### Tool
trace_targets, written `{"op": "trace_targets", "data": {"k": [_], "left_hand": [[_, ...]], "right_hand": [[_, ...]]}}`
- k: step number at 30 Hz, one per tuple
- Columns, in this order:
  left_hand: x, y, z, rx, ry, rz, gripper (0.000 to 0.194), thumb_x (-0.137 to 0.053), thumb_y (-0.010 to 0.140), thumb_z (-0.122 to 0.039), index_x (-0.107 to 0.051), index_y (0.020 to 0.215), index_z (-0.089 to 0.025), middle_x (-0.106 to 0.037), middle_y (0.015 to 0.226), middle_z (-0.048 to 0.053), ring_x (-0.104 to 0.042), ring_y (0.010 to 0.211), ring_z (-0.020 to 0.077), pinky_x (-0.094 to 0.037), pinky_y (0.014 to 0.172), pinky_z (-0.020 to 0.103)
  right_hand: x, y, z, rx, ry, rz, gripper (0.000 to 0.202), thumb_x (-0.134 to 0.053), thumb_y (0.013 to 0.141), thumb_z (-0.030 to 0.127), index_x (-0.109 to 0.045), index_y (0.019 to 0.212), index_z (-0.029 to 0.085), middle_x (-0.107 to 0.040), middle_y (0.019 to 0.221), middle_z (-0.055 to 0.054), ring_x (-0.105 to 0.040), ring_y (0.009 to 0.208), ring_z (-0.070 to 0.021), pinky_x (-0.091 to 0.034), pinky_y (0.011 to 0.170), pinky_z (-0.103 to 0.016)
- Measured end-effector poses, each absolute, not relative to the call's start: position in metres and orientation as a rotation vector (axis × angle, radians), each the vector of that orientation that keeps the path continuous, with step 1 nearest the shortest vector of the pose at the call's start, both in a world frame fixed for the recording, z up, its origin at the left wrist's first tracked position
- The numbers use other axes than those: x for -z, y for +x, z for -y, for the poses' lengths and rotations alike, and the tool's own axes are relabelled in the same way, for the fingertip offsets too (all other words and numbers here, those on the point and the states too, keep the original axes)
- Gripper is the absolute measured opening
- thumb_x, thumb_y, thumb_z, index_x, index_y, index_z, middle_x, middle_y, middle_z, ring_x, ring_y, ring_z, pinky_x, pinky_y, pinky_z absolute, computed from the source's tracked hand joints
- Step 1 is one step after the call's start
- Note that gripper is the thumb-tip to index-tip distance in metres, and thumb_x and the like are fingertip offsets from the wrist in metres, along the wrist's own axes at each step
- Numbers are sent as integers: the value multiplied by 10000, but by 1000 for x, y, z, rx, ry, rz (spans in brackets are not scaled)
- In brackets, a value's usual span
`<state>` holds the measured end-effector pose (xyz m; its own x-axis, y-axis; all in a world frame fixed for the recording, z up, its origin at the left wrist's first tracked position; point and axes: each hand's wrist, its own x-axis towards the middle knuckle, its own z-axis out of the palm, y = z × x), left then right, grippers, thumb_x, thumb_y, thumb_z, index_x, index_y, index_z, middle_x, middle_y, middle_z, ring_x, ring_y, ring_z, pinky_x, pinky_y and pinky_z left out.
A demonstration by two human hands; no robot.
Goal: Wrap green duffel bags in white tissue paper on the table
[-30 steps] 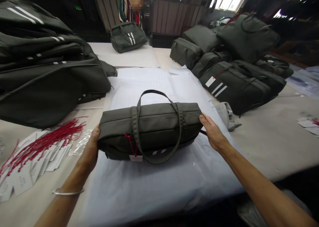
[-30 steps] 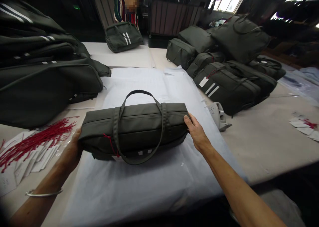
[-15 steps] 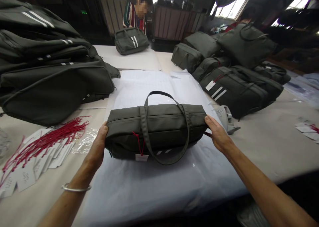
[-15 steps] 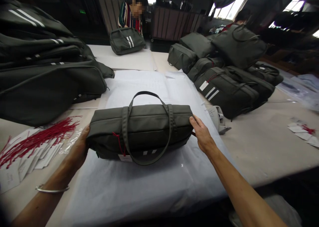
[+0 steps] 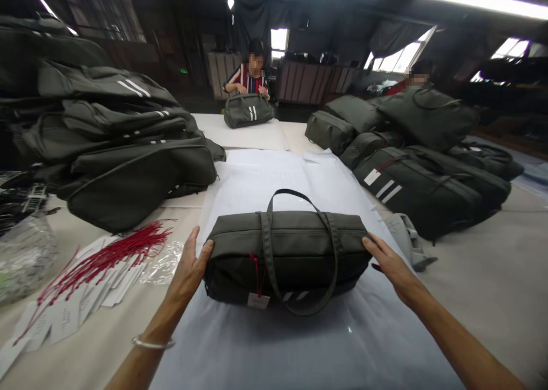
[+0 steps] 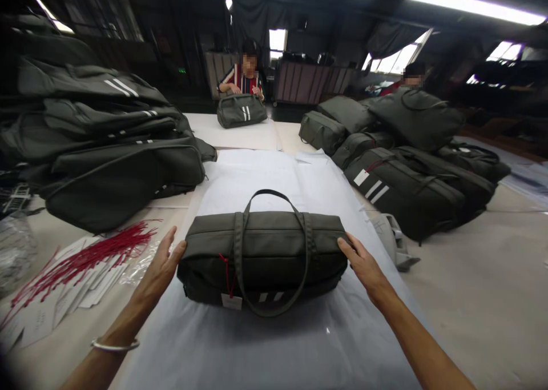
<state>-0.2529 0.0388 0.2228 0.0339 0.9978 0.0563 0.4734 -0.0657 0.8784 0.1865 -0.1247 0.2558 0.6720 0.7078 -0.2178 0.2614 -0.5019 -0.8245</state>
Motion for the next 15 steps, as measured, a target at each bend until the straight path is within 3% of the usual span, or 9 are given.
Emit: {"op": "trace_targets", "data": {"k": [3,7,9,11,15], "left_hand": [[-266,-234,-33,-1219,2163,-1471,607,-430,961,-484,-290,1491,-223,-315,1561,115,-259,1450,282,-226,1189,515],[-322,-157,-32,-1124,2724,-1109,596,-424,987,-425,-240,1510,-206,-290,1578,107,-210,1470,258,-230,1192,496],[-330,-112,-42,-960,2852,-1071,616,-432,984,-440,-252,1507,-167,-272,1582,122,-186,1476,263,-187,1201,512],[-325,-78,-56,-710,2875,-1115,600,-448,978,-453,-328,1476,-140,-315,1558,150,-237,1460,283,-184,1194,537],[-302,-56,-75,-196,2751,-1189,507,-444,963,-511,-609,1230,-112,-663,1203,202,-606,1157,350,-470,984,545]], "right_hand": [[-277,192,112,-266,-2211,1102,781,-483,821,699,-495,1379,152,-458,1466,-151,-381,1374,-327,-246,1172,-525],[-311,154,68,77,-1931,1712,673,-370,932,615,-386,1463,202,-362,1541,-84,-273,1439,-265,-197,1198,-494],[-321,129,40,-46,-1908,1972,633,-358,961,566,-387,1467,185,-353,1543,-92,-237,1451,-271,-148,1203,-514],[-326,116,15,-335,-1950,2142,608,-374,966,533,-453,1427,145,-400,1507,-138,-303,1423,-305,-173,1187,-533],[-321,136,-18,-823,-1789,2214,609,-409,935,594,-568,1338,167,-515,1422,-140,-479,1304,-304,-346,1107,-458]]}}
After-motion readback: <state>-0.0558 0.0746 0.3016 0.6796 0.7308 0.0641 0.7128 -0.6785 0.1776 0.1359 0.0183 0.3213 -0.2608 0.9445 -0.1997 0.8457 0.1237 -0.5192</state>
